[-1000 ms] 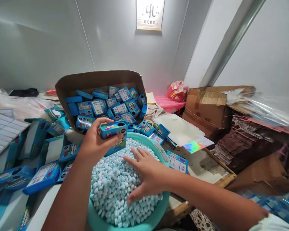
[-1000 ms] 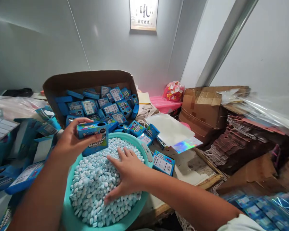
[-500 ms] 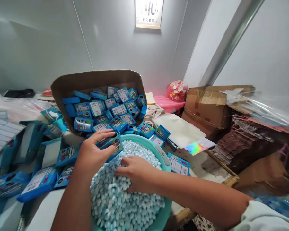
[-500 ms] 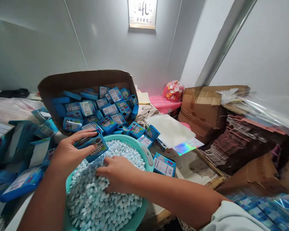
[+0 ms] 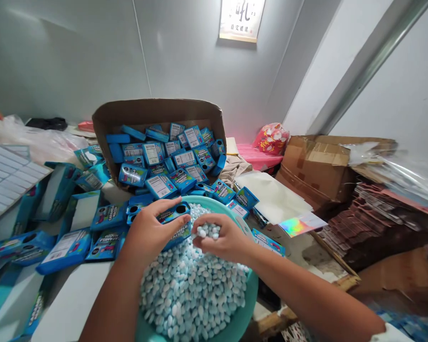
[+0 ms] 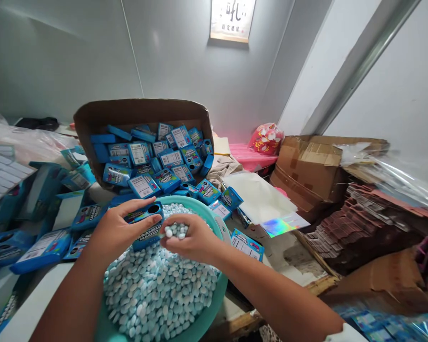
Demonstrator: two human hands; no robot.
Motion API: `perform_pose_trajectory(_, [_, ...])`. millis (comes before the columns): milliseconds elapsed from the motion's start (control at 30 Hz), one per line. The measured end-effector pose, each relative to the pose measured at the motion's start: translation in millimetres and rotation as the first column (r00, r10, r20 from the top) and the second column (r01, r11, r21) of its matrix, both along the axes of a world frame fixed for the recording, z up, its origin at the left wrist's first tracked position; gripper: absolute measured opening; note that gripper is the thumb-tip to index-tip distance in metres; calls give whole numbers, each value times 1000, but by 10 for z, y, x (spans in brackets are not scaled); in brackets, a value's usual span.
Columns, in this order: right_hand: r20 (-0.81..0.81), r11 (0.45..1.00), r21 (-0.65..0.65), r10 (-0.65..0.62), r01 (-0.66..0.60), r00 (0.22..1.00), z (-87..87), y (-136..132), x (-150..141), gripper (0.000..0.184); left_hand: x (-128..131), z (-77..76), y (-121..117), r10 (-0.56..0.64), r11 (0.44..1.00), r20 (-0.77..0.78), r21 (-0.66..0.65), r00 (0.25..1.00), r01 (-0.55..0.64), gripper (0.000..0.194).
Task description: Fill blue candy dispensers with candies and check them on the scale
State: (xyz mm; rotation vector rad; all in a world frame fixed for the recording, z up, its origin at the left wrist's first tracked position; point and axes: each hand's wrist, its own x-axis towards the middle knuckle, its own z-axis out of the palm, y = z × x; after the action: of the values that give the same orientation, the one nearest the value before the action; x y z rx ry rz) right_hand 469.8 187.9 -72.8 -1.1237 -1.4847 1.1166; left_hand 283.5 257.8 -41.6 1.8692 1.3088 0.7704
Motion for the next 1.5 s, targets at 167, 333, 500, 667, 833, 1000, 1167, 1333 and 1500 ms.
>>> perform_pose_trajectory(167, [-356, 959, -283, -124, 20, 926, 218, 151, -3, 22, -18, 7, -43, -53, 990, -12, -133, 999, 51, 60])
perform_pose_trajectory(333, [-556, 971, -234, -174, 48, 813, 503, 364, -75, 22, 17, 13, -81, -110, 984, 18, -139, 994, 112, 53])
perform_pose_trajectory(500, [-642, 982, -176, -163, 64, 749, 574, 535, -272, 21, -12, -26, -66, -195, 976, 81, -83, 977, 202, 41])
perform_pose_trajectory(667, [-666, 973, -172, -229, 153, 710, 487, 621, -444, 16, -35, -72, -35, -222, 972, 96, -57, 970, 228, 35])
perform_pose_trajectory(833, [-647, 951, -187, -308, 246, 697, 432, 636, -472, 13, -34, -92, -2, -238, 968, 126, -51, 963, 246, 37])
perform_pose_trajectory(1000, [-651, 945, -156, -317, 287, 689, 419, 589, -478, 13, -36, -139, 6, -224, 973, 140, -34, 965, 230, 43])
perform_pose_trajectory(1167, [-658, 943, -135, -315, 304, 684, 394, 561, -492, 11, -40, -161, 13, -229, 973, 137, -8, 964, 233, 41])
perform_pose_trajectory(1333, [-671, 940, -103, -308, 326, 675, 378, 548, -501, 9, -34, -155, 13, -243, 969, 136, -17, 960, 248, 38])
perform_pose_trajectory(1500, [-681, 939, -83, -297, 333, 669, 387, 533, -504, 7, -26, -148, 6, -264, 964, 149, 9, 953, 266, 34])
